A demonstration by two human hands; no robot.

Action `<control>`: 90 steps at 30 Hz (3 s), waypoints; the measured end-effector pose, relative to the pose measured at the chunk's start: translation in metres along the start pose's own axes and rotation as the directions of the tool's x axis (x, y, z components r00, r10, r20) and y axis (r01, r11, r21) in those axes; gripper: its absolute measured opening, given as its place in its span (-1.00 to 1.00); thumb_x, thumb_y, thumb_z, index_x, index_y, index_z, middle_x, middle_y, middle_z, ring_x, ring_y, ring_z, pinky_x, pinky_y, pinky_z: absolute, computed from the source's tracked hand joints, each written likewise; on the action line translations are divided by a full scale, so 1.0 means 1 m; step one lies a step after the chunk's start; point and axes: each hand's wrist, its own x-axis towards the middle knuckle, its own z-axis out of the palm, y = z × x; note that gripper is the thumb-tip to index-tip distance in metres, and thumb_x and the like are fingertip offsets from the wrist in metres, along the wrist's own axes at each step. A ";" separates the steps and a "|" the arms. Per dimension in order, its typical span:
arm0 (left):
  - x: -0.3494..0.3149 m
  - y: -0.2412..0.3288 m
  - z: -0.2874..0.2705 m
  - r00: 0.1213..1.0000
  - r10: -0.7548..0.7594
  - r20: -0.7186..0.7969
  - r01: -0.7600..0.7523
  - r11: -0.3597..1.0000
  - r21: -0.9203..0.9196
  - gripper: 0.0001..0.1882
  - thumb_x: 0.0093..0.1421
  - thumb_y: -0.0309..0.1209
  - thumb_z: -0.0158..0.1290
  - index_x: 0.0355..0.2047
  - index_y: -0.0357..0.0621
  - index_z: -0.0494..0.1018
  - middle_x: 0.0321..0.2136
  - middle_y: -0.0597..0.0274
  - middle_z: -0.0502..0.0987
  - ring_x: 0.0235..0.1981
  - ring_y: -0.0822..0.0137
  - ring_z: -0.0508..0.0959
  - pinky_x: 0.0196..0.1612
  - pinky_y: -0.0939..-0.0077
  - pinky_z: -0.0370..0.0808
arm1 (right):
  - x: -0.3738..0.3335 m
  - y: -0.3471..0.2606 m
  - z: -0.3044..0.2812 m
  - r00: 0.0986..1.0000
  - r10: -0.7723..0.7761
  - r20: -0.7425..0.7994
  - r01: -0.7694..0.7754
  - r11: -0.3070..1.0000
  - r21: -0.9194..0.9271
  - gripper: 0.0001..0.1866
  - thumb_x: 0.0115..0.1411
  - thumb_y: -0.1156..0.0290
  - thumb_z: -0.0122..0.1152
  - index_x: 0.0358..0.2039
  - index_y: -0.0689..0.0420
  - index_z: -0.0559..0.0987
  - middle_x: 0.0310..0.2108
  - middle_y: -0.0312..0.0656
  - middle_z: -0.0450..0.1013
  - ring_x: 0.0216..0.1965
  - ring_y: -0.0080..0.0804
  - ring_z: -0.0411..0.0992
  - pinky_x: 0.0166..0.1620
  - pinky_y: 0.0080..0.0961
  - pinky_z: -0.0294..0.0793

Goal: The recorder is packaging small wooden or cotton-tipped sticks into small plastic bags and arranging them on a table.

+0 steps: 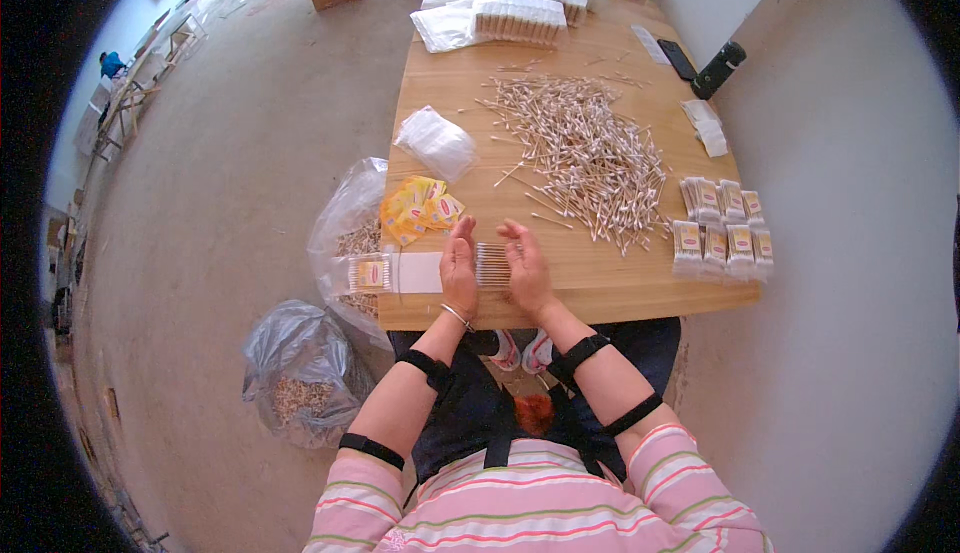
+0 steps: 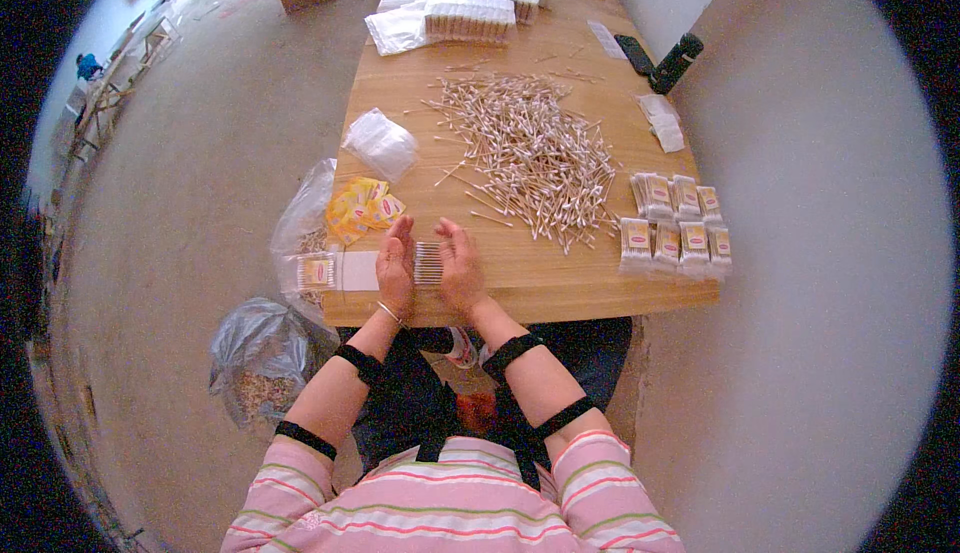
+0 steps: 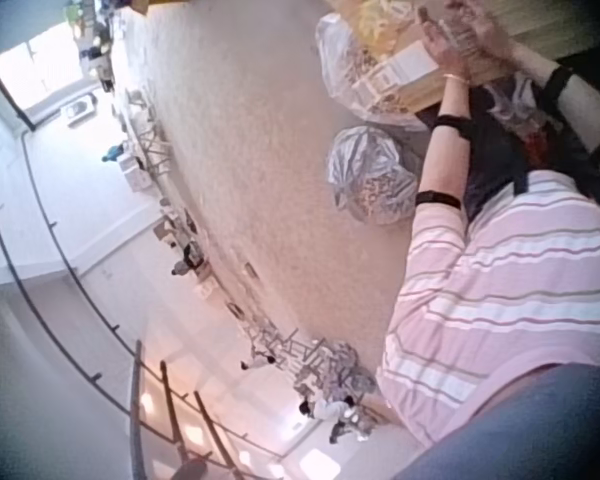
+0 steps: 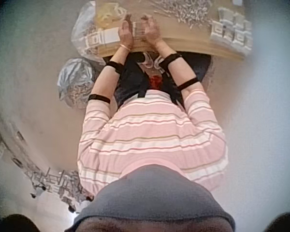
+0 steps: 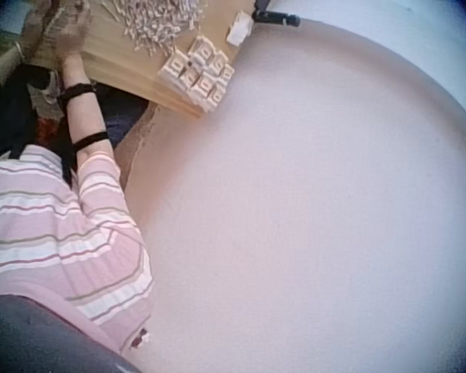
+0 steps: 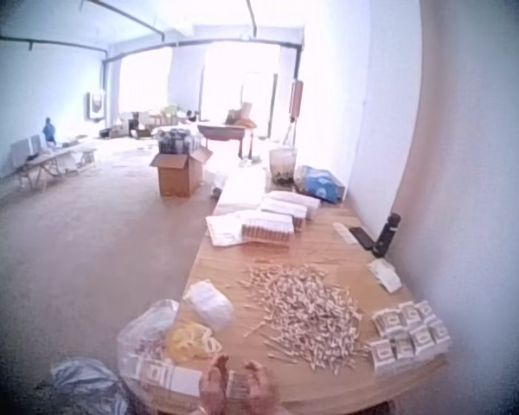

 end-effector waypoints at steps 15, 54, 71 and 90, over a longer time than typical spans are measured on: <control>-0.002 0.001 0.003 1.000 0.000 0.019 -0.001 0.998 0.069 -0.47 0.37 -0.15 -0.28 0.16 -0.34 0.18 0.13 -0.02 0.28 0.20 0.22 0.24 0.24 0.41 0.09 | 0.000 0.009 -0.012 0.986 0.069 -0.151 -0.031 0.970 0.242 -0.59 0.33 0.36 -0.23 0.12 0.28 0.29 0.13 -0.04 0.26 0.20 -0.33 0.15 0.25 -0.45 0.03; -0.074 0.064 -0.008 0.872 -0.226 0.434 -0.451 -0.025 0.892 -0.37 0.15 -0.08 -0.01 0.21 0.07 0.15 -0.14 0.12 0.35 -0.05 0.14 0.30 0.04 0.17 0.06 | -0.025 0.003 -0.005 0.908 -0.158 0.388 0.414 0.485 -0.770 -0.07 0.04 0.00 0.04 0.23 0.41 -0.02 0.30 0.18 -0.15 0.35 0.00 -0.22 0.35 -0.21 -0.25; -0.062 0.067 -0.001 0.856 -0.318 0.407 -0.425 0.013 0.905 -0.25 0.14 -0.03 0.00 0.24 -0.08 0.06 -0.08 0.04 0.33 -0.01 0.08 0.30 0.05 0.16 0.08 | -0.023 0.016 -0.003 0.901 -0.196 0.386 0.431 0.327 -0.841 -0.09 0.06 0.03 0.01 0.24 0.40 -0.05 0.30 0.18 -0.18 0.35 0.02 -0.24 0.34 -0.18 -0.26; -0.049 0.067 0.004 0.881 -0.355 0.312 -0.323 0.030 0.946 -0.32 0.17 0.02 -0.07 0.19 -0.09 0.11 -0.04 -0.01 0.37 0.00 0.07 0.36 0.03 0.15 0.12 | -0.025 0.001 -0.006 0.898 -0.138 0.417 0.433 0.441 -0.786 -0.11 0.05 0.05 0.00 0.24 0.38 -0.02 0.29 0.18 -0.14 0.35 0.03 -0.21 0.34 -0.17 -0.28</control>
